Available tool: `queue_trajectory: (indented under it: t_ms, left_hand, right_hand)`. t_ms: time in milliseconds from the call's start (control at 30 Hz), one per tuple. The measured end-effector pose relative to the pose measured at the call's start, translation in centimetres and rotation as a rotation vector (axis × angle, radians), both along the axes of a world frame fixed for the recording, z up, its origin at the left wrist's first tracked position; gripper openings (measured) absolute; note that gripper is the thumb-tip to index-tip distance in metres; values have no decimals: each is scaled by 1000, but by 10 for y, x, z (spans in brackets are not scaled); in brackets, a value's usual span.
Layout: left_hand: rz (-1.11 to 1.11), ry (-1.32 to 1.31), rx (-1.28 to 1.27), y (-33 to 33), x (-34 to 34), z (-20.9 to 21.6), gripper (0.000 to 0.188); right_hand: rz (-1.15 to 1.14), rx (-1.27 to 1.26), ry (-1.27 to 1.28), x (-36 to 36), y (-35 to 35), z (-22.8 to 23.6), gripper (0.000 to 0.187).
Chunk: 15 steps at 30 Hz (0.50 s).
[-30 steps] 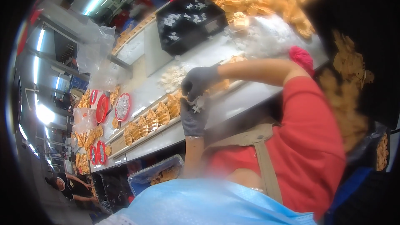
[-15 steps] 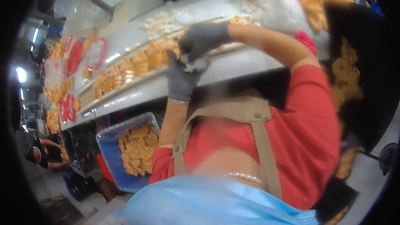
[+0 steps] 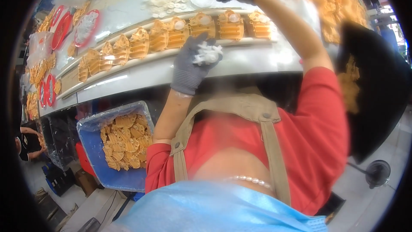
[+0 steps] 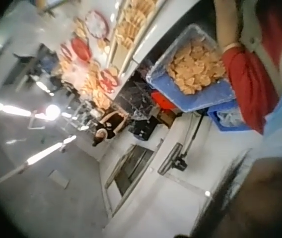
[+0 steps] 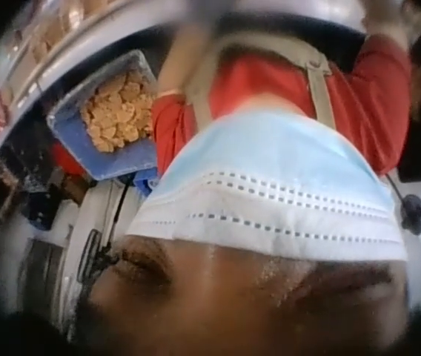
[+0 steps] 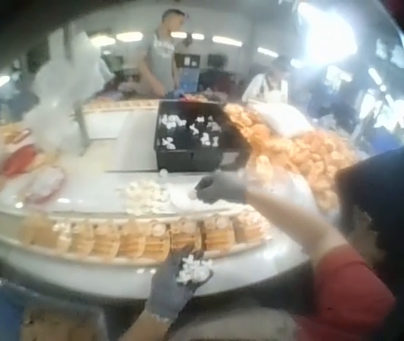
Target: The person places waffle-like snacks into plastic trays and applies decorative stickers to them by hand.
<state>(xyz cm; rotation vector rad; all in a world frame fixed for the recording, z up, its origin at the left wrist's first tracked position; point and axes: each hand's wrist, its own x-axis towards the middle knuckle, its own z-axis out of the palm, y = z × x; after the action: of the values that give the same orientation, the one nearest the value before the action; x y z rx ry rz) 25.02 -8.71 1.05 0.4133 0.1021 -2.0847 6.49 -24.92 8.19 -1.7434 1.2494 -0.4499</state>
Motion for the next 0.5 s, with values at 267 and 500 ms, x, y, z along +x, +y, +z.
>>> queue_trajectory:
  t_ms: [267,500]
  left_hand:
    - [9,-7,84,-6,23,-3,33]
    - [52,-64,41,-5,37,-10,37]
  right_hand:
    - [147,-887,849,38,-23,-36,13]
    - [192,-750,946,58,-42,-46,13]
